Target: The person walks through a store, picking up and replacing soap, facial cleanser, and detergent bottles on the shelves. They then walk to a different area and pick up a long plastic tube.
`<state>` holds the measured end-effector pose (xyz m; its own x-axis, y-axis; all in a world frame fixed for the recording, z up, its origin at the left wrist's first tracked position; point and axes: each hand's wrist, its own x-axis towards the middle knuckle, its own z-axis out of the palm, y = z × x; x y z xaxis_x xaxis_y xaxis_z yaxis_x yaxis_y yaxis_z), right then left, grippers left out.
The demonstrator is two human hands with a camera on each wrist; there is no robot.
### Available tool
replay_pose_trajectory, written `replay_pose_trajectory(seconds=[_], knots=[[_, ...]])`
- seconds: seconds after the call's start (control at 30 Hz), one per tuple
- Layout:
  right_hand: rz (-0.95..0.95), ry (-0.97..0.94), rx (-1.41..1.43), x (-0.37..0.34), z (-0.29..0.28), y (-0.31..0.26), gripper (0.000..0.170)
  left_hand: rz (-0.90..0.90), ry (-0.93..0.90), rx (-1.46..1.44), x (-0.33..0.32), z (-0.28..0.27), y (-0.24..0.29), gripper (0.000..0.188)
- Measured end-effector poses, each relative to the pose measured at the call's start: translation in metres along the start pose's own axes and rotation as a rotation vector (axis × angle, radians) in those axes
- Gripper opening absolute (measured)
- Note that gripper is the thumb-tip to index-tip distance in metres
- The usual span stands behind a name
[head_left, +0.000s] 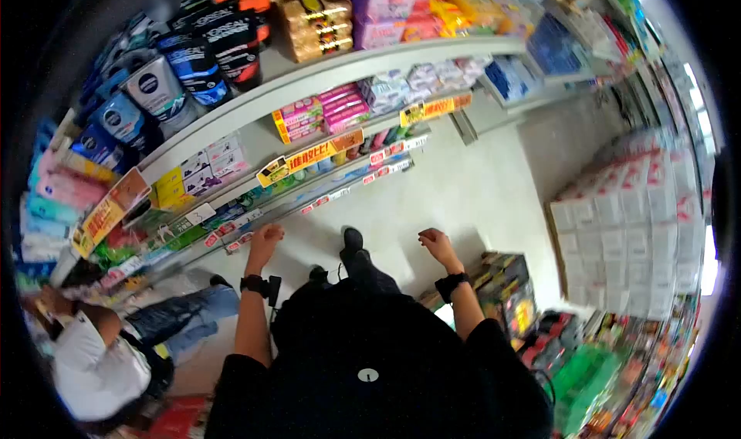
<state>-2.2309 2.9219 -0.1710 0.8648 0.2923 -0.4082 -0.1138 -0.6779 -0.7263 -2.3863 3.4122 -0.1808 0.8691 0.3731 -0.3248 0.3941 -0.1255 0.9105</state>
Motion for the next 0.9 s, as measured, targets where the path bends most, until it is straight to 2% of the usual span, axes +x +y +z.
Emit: replay_pose_trajectory(seconds=[0.03,0.1,0.17,0.2,0.3,0.33,0.43,0.53,0.63,0.67,0.77,0.8,0.9], knots=[[0.017,0.007,0.051,-0.015,0.009,0.001,0.026,-0.046,-0.020,-0.059,-0.007,-0.004,-0.008,0.022],[0.091,0.016,0.006,-0.049,0.022,0.006,0.026,-0.086,-0.072,0.090,-0.019,-0.001,-0.015,0.022],[0.149,0.070,0.006,-0.085,0.036,0.019,0.026,-0.140,-0.129,0.084,-0.021,0.013,-0.034,0.020],[0.183,0.087,0.008,-0.108,0.040,0.017,0.027,-0.156,-0.200,0.003,-0.024,0.020,-0.034,0.020],[0.270,0.152,0.046,-0.173,0.051,0.031,0.029,-0.080,-0.454,0.210,-0.007,0.050,-0.075,0.031],[0.341,0.167,0.094,-0.193,0.055,0.044,0.032,-0.015,-0.490,0.260,-0.011,0.064,-0.065,0.029],[0.478,0.308,0.112,-0.247,0.062,0.069,0.042,-0.107,-0.619,0.146,-0.009,0.107,-0.048,0.021],[0.625,0.496,0.199,-0.298,0.076,0.092,0.047,-0.048,-0.733,0.260,-0.011,0.143,-0.012,0.021],[0.829,0.473,0.252,-0.341,0.088,0.118,0.054,0.016,-0.830,0.351,-0.007,0.183,0.015,0.024],[0.834,0.568,0.314,-0.356,0.098,0.126,0.055,0.034,-0.864,0.386,-0.003,0.197,0.019,0.026],[0.922,0.652,0.319,-0.391,0.131,0.159,0.053,0.105,-0.965,0.523,0.010,0.249,0.035,0.028],[0.921,0.766,0.377,-0.402,0.145,0.164,0.047,0.127,-0.985,0.545,0.009,0.267,0.041,0.027],[1.033,0.851,0.590,-0.430,0.187,0.183,0.041,0.186,-1.042,0.612,-0.014,0.318,0.065,0.030]])
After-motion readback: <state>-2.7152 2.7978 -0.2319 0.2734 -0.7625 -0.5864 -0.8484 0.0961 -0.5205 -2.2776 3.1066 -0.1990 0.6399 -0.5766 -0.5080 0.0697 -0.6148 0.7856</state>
